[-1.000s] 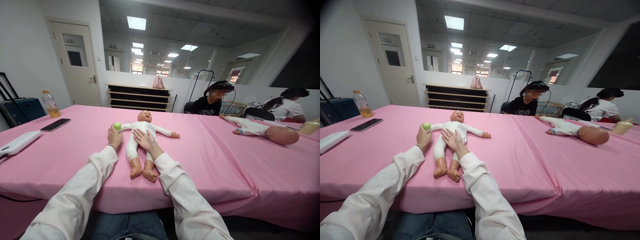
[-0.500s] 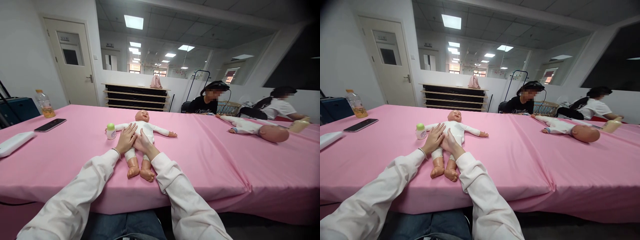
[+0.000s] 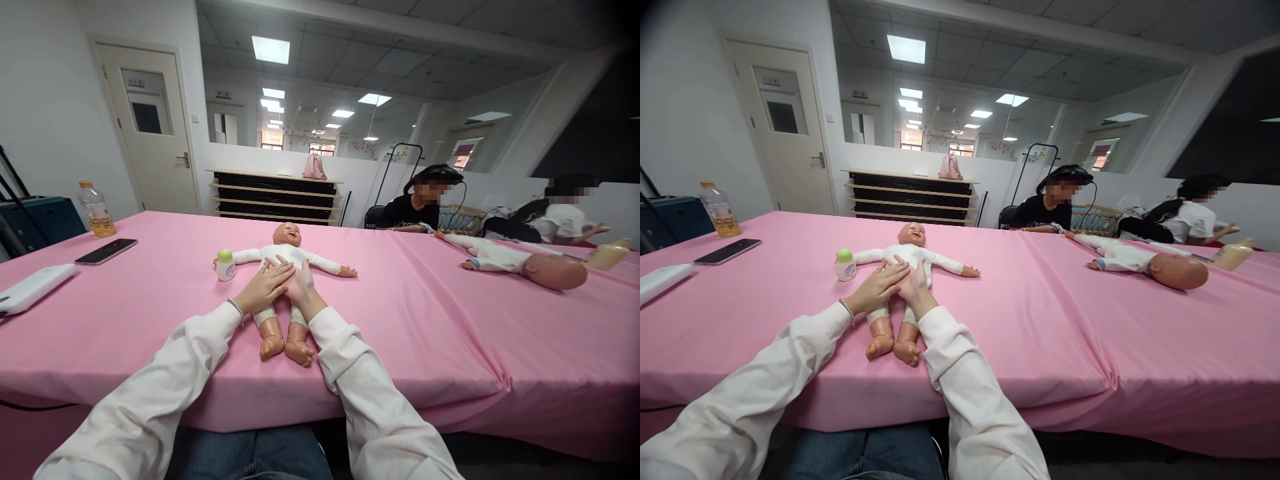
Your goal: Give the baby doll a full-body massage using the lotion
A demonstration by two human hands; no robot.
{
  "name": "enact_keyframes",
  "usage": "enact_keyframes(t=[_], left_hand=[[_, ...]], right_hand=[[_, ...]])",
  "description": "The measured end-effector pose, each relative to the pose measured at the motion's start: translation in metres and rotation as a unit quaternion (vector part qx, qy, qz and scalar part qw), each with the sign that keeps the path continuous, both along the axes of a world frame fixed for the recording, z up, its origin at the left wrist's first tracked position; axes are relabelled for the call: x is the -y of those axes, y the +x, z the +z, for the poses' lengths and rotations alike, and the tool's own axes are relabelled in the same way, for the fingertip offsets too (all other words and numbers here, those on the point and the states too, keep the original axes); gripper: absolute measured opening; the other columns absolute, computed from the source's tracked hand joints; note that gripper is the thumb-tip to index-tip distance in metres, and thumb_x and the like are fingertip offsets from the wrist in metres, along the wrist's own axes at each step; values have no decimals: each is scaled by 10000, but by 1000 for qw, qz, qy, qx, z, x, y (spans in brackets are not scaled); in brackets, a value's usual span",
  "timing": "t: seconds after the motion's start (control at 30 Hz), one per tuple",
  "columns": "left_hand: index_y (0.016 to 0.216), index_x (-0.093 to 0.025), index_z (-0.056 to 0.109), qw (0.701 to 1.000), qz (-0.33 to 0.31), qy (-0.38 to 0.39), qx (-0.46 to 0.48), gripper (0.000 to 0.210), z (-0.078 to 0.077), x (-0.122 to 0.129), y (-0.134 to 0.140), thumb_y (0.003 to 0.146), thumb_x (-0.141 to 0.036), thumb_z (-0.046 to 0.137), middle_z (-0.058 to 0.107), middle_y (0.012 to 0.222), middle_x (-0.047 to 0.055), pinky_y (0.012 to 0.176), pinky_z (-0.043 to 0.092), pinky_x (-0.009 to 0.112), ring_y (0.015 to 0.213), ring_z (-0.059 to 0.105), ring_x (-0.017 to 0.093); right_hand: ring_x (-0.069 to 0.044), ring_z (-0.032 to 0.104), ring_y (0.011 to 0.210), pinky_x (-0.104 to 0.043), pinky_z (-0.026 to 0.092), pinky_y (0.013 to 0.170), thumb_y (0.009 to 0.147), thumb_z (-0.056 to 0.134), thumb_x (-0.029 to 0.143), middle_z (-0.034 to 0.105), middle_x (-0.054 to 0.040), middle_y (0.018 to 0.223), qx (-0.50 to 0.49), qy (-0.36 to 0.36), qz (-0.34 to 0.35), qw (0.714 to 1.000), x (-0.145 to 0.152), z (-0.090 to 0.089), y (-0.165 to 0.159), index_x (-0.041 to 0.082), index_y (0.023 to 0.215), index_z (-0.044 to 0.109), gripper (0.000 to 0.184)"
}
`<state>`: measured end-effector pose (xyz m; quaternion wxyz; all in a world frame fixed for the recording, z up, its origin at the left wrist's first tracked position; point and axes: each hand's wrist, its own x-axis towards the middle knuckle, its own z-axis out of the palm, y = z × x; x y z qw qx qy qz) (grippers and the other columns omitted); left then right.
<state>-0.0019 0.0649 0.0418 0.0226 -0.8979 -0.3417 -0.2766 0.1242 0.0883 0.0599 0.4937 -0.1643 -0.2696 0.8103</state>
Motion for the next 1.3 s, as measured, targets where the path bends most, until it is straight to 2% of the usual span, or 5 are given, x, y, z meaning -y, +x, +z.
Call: enact_keyframes(t=[0.2,0.43,0.63,0.87,1.3], left_hand=[[1355,-195,378,999,-45,28,0,449,0,3,3,933,-329,302,374,1408,56,1117,132,437,1347,243,185],[1373,-199,341,999,34,29,25,455,-3,-1,2,934,-304,293,363,1411,67,1101,104,519,1357,210,215],[1382,-224,323,999,-43,14,10,461,1,10,6,930,-315,317,364,1411,65,1107,161,458,1335,274,197],[1382,-239,320,998,42,33,11,472,-6,0,-1,923,-344,330,351,1419,73,1094,92,524,1352,226,221],[1383,-195,324,999,35,-14,29,475,-9,3,1,938,-350,262,331,1430,75,1102,73,505,1355,217,213]], right_hand=[[-212,555,1088,-414,412,953,838,-8,628,504,-178,1261,-22,11,-38,999,-4,-1,3,95,1279,392,799],[-213,561,1075,-409,395,971,854,10,608,530,-191,1218,-11,0,-1,1000,9,6,-4,83,1273,400,776],[-203,533,1119,-429,391,972,855,34,606,524,-152,1243,-28,1,-60,998,3,-1,-2,145,1247,431,724],[-203,542,1112,-410,409,966,855,57,625,495,-182,1269,-46,-11,-16,999,7,0,-3,80,1308,337,762],[-211,513,1149,-430,386,976,847,32,622,444,-185,1328,-37,32,-3,999,4,-1,3,107,1319,335,762]])
